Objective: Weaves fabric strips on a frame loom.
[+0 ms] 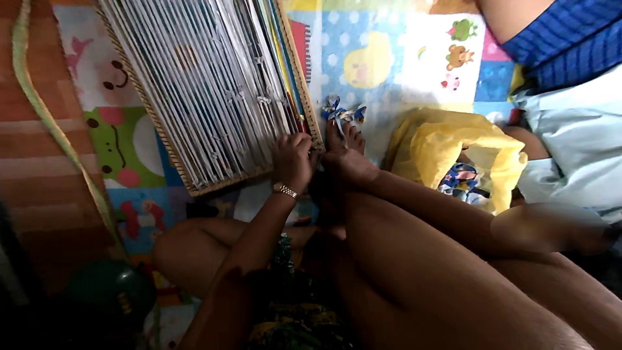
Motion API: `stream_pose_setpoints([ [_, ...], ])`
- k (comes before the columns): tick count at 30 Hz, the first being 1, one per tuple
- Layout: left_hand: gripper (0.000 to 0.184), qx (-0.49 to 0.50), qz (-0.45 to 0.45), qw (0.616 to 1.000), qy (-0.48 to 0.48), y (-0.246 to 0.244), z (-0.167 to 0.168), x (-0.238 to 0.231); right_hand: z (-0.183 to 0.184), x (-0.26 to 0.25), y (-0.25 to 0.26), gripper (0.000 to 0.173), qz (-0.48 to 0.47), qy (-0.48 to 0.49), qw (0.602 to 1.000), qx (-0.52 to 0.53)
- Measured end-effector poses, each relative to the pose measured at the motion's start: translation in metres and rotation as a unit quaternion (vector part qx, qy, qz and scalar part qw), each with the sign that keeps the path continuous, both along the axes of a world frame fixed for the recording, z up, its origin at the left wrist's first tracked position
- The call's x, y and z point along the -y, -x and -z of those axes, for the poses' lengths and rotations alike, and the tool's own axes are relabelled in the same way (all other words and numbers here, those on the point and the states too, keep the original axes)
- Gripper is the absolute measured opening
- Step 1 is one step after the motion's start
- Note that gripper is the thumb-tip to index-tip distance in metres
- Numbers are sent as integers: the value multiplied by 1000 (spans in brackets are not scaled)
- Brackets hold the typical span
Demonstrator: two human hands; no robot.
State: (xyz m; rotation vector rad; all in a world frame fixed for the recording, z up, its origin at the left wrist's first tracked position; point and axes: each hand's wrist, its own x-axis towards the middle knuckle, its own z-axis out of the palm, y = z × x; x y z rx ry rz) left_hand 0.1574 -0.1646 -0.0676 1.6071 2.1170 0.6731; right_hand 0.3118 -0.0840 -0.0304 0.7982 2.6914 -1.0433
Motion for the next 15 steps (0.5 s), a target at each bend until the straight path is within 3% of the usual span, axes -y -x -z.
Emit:
stream_pose_setpoints([
  [3,15,-2,2,1000,-10,0,1,1,1,-2,4,20,-29,70,994,80],
  [9,21,13,4,1000,-23,2,1,3,-10,-4,22,25,-130,44,964,228],
  [13,21,-21,-9,1000,-18,-2,4,-1,-15,-6,24,24,-136,70,960,235],
  [15,18,-21,-18,1000,-11,-4,3,-3,-8,-11,16,29,-82,101,974,184],
])
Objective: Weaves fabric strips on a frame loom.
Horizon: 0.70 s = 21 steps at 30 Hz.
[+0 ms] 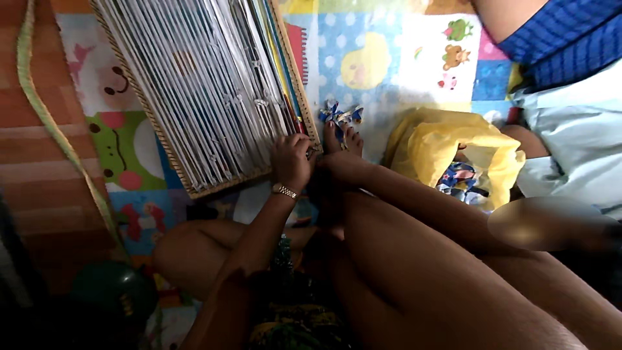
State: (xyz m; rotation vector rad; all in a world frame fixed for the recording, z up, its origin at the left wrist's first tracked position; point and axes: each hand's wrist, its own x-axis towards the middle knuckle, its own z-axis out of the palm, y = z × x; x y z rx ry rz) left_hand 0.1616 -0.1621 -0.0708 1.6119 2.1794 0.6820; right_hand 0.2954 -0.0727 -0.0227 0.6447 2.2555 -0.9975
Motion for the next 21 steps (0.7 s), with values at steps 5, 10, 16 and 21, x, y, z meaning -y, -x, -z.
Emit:
stream_pose_setpoints([
  [5,19,-1,-2,1000,18,0,-3,-1,1,-17,-10,43,201,-79,976,-28],
  [10,20,-3,9,1000,23,2,-1,0,-8,-21,5,34,215,-116,968,47],
  [16,20,6,13,1000,14,3,-3,1,3,-13,6,22,382,23,919,-93],
  [21,18,0,12,1000,1,2,-2,1,2,0,-2,20,293,-53,940,-165],
])
